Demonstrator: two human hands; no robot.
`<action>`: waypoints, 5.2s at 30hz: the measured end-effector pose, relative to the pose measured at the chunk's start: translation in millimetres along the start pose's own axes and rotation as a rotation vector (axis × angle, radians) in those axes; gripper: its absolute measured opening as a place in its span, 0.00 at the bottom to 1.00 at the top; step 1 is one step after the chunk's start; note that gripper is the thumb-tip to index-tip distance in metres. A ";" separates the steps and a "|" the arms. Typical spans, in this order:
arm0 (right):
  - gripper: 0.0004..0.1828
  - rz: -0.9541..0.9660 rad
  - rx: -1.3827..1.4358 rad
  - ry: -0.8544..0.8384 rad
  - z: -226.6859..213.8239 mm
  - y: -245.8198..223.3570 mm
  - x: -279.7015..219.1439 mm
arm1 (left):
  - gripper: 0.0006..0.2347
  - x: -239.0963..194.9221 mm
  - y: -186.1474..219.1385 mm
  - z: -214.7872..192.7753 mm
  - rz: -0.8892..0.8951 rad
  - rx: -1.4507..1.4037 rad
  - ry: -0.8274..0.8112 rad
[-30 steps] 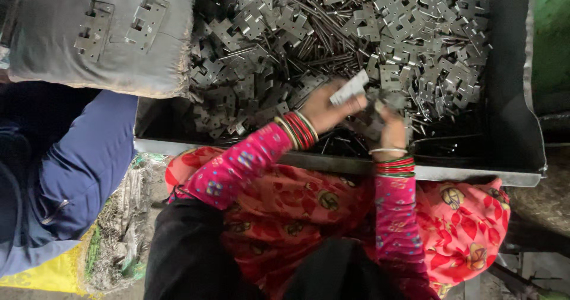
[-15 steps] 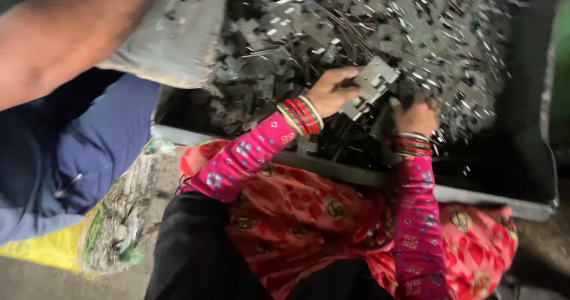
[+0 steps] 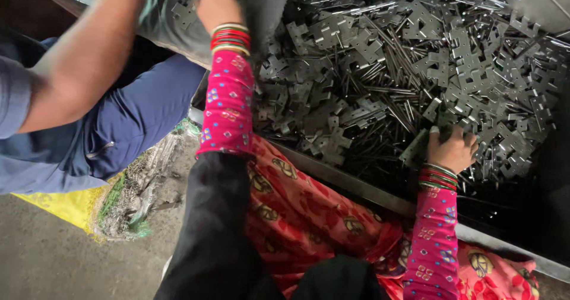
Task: The person sits on the floor and uses their hands to sort through a large bin of various small metal components, picking up individual pieces and moving them to different areas within or near the bin.
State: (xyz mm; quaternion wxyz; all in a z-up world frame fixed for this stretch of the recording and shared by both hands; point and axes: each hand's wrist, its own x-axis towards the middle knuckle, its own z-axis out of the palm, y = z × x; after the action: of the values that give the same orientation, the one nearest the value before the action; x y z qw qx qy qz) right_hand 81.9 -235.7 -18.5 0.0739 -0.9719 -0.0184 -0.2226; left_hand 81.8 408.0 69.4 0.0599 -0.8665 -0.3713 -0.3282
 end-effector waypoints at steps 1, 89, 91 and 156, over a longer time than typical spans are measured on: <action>0.25 0.002 -0.001 0.002 0.5 -0.6 0.8 | 0.05 -0.2 -15.3 8.2 0.010 -0.014 0.067; 0.11 -0.263 0.229 -0.041 -49.4 6.6 -22.9 | 0.05 -21.7 52.8 -67.6 0.123 0.049 0.070; 0.11 -0.262 0.221 -0.032 -59.1 -0.8 -24.5 | 0.06 -40.3 95.3 -106.3 0.245 0.056 0.056; 0.23 0.878 1.921 -0.471 -152.0 -91.5 -69.0 | 0.21 -311.5 218.1 -209.9 0.655 -1.261 -0.965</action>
State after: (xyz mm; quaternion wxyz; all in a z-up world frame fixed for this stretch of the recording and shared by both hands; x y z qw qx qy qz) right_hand -51.8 -168.6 99.1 0.8727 -0.4477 0.1509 0.1231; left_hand -37.9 -9.5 72.1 -0.5056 -0.8462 0.1644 -0.0350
